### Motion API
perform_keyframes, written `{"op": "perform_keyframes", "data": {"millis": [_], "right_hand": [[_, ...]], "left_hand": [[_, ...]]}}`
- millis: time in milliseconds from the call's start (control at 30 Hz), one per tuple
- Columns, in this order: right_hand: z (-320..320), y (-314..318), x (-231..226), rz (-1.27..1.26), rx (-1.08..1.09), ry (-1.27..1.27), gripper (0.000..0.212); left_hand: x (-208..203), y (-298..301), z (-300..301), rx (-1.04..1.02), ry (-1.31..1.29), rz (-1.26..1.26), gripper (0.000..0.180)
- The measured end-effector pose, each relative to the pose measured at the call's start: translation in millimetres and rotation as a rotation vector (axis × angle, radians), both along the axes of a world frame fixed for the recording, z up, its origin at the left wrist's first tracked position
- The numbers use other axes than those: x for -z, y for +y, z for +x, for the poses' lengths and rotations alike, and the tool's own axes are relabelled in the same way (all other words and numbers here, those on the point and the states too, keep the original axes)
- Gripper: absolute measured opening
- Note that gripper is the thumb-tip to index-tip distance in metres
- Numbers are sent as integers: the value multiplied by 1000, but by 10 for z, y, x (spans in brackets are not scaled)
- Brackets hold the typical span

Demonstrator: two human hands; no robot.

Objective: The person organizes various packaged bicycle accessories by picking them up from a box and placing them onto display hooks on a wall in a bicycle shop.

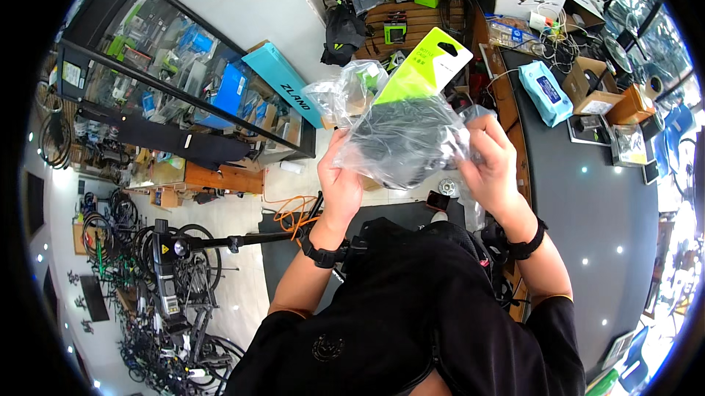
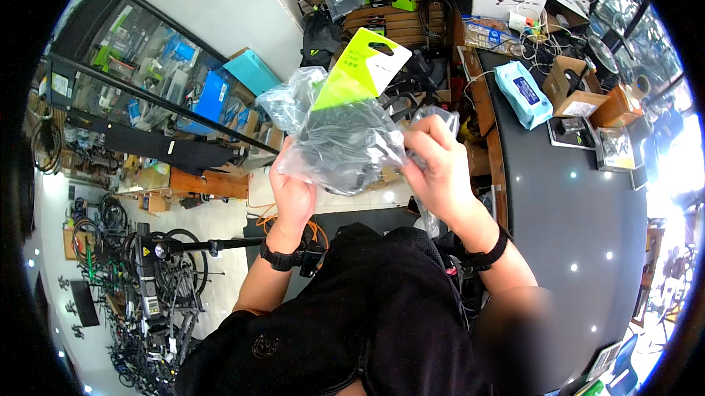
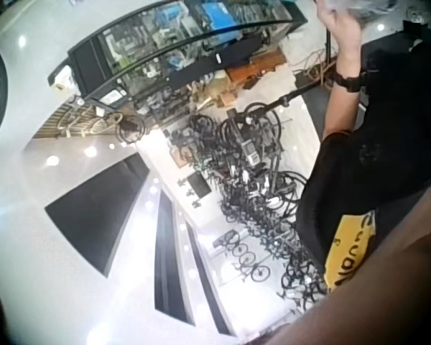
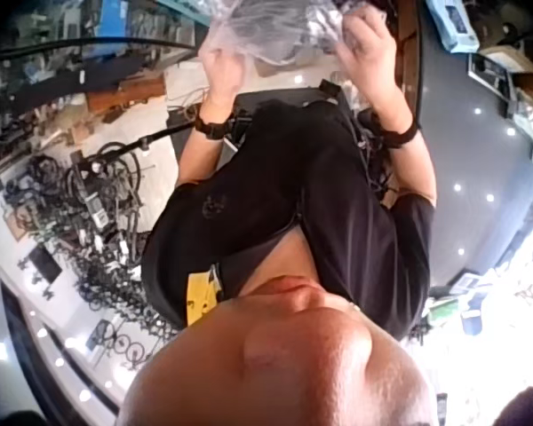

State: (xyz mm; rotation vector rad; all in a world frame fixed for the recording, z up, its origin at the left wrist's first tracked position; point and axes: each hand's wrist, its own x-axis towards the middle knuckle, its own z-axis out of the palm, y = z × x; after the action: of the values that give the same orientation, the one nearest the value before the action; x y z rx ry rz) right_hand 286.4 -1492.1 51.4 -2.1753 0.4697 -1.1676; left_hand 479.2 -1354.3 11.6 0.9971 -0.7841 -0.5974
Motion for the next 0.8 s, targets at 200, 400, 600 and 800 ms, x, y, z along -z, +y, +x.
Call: {"op": "perform_keyframes", "data": {"millis": [200, 400, 600, 800], "right_hand": [[48, -239, 133, 144, -119, 5, 26], [287, -359, -36, 68, -43, 10, 39], [641, -642, -3, 407, -153, 11, 27], [1176, -729, 26, 689, -216, -117, 18]], "left_hand": [[-48, -226, -7, -328, -565, 130, 24], [80, -485, 61, -289, -312, 196, 25], [95, -593, 490, -65, -671, 41, 32], [-52, -639, 930, 20, -772, -41, 58]]}}
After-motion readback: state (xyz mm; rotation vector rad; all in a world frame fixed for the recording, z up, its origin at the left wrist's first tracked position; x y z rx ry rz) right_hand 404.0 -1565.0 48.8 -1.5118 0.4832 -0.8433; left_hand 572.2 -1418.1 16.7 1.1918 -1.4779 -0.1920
